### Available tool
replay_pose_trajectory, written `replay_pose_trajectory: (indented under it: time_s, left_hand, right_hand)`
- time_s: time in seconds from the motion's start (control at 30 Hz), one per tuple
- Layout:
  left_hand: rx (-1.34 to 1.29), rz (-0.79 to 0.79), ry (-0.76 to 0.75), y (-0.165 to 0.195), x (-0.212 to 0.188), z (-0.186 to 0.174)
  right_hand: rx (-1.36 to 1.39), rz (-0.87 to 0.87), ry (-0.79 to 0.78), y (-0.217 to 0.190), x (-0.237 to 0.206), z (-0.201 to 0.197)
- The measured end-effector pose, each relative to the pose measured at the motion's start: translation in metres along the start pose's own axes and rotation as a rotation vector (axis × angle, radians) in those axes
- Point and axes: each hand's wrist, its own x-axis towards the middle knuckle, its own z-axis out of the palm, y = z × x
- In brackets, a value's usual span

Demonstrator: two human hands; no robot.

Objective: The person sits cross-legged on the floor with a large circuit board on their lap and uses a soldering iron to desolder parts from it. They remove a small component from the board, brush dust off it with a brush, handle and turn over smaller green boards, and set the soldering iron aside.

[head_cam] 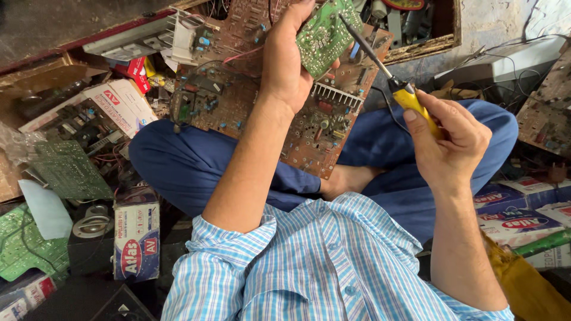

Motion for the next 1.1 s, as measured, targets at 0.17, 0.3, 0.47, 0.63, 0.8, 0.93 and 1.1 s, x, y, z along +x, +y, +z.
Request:
replay_pose_trajectory:
  time_s: [0.17,0.3,0.47,0.63,0.8,0.93,1.1]
  left_hand:
    - [0.029,0.016,0.018,0.000,-0.001,0.001]
    - [0.036,0.034,0.029,-0.003,0.000,0.001]
    - [0.085,0.042,0.042,-0.005,0.001,0.001]
    - [0.193,0.063,0.081,-0.005,0.001,0.006]
    - [0.195,0.066,0.096,-0.004,0.001,0.012]
    - [0.245,0.082,0.074,-0.004,0.001,0.012]
    - [0.376,0.209,0.134,-0.004,0.004,0.012]
  right_hand:
    - [0.007,0.004,-0.006,-0.003,0.001,0.001]
    - [0.001,-0.021,-0.001,-0.006,0.003,0.004]
    - [-0.054,-0.078,-0.001,-0.001,0.002,0.006]
    - [0.096,0.008,-0.043,0.022,0.001,0.007]
    - [0.317,0.124,-0.060,0.041,0.001,0.011]
    - [0.387,0.135,-0.061,0.040,0.000,0.011]
    - [0.338,0.170,-0.033,0.029,0.001,0.010]
